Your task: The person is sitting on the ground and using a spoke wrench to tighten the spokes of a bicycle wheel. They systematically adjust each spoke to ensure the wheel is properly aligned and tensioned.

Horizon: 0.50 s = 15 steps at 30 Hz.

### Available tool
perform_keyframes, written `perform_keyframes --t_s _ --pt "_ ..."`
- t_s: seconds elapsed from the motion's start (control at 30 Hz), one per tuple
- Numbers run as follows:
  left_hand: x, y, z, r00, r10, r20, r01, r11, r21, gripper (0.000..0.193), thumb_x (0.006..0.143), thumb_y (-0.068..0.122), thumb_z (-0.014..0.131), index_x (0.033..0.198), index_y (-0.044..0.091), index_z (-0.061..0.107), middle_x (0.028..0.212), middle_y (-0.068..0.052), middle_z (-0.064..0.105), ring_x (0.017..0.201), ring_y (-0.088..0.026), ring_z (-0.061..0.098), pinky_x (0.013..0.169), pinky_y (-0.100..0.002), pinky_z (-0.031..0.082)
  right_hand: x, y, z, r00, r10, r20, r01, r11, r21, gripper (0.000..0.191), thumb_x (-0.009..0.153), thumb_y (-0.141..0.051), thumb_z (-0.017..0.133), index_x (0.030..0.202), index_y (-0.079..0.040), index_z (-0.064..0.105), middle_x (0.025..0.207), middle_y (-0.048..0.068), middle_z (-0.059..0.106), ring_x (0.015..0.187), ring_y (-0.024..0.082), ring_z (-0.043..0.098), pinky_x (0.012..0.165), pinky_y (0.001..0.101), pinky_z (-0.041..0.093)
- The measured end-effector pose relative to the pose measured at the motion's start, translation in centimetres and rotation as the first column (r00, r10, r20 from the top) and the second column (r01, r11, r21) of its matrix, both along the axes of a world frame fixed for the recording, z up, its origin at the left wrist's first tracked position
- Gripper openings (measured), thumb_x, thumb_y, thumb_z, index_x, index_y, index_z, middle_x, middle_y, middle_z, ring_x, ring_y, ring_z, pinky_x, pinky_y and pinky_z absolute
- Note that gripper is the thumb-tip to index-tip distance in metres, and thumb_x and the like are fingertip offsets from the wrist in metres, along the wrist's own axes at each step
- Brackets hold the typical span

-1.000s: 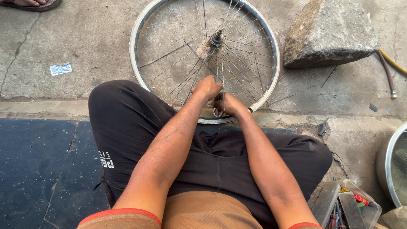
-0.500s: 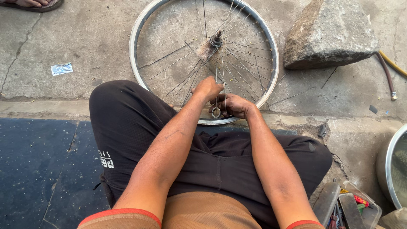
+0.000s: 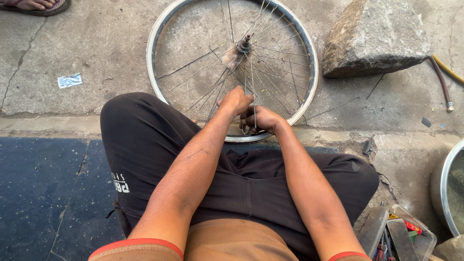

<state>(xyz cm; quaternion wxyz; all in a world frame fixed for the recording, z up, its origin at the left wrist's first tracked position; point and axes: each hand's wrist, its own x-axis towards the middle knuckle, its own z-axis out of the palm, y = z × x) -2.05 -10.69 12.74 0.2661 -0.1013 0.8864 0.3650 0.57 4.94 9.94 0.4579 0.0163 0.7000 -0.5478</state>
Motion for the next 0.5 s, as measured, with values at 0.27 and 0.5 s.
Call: perform_keyframes --t_s 0.27,0.5 --pt "0.1 0.1 0.0 1.000 -0.009 0.013 0.009 1.000 0.011 0.057 0.093 0.049 0.062 0.130 0.006 0.061 0.125 -0.017 0.072 0.123 -0.033 0.066 0.109 -0.064 0.036 0.2 0.8 0.9 0.997 0.038 0.066 -0.028 0.988 -0.153 0.048 0.084 0.002 0.059 0.131 0.002 0.056 0.109 0.012 0.073 0.077 0.010 0.061 0.061 0.0250 0.048" --pt "0.2 0.0 0.7 1.000 -0.003 0.001 0.002 1.000 0.015 0.058 0.091 0.049 0.064 0.130 0.006 0.061 0.122 -0.016 0.071 0.121 -0.033 0.065 0.109 -0.065 0.033 -0.3 1.3 1.2 0.986 0.071 0.150 -0.032 0.968 -0.250 0.056 0.083 0.004 0.061 0.138 0.003 0.051 0.115 0.015 0.071 0.083 0.013 0.065 0.068 0.0266 0.053"
